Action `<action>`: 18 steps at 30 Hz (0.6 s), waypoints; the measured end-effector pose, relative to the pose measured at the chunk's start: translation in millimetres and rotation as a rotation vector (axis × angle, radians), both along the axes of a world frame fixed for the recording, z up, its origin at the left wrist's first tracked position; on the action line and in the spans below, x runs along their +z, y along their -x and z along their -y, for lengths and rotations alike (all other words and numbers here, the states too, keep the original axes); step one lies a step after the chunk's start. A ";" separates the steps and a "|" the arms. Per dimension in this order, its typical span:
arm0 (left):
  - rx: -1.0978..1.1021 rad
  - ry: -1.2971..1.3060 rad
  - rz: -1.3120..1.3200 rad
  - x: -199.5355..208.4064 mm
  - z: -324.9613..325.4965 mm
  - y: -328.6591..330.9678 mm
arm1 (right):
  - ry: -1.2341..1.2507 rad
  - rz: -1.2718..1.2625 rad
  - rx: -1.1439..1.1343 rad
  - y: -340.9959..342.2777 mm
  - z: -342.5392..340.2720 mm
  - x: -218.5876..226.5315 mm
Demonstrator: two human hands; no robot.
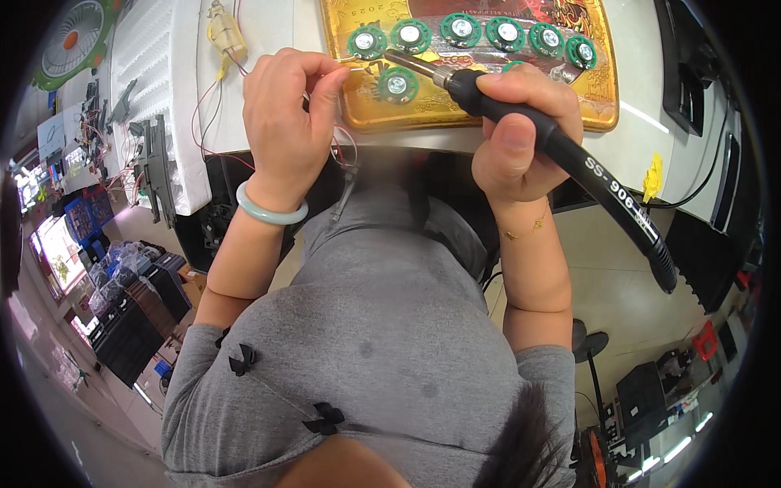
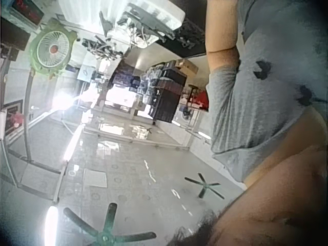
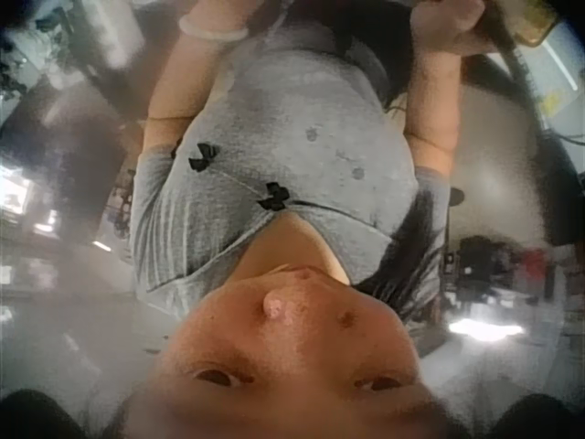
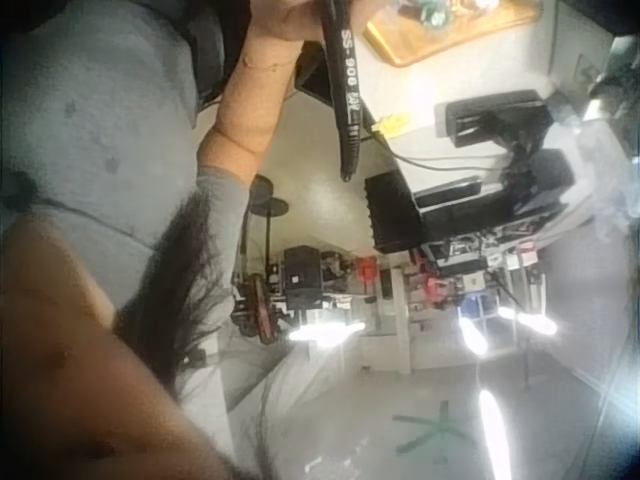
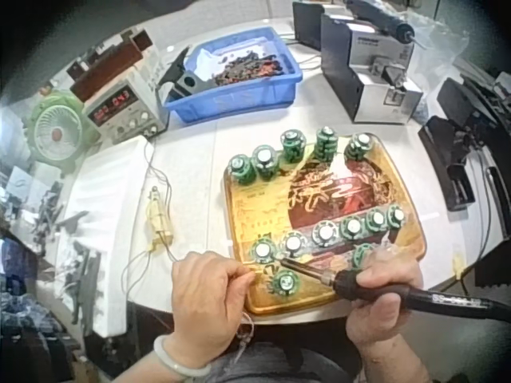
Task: The recorder is soldering wires onto small circular electronic boards placed on a tray.
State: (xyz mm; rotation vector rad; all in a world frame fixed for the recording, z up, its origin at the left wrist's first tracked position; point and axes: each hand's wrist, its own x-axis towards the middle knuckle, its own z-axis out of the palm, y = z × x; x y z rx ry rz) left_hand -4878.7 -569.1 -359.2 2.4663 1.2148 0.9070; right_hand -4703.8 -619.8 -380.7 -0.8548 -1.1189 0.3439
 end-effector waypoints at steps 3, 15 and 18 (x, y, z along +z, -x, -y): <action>0.046 -0.069 -0.080 -1.9 -1.3 -4.6 | 0.004 0.024 0.027 -1.9 1.6 -1.4; 0.057 -0.072 -0.097 -1.5 0.0 -10.0 | 0.032 0.088 0.116 -6.0 3.8 -4.3; 0.057 -0.073 -0.102 -1.5 0.1 -9.8 | 0.042 0.087 0.129 -6.1 4.0 -4.8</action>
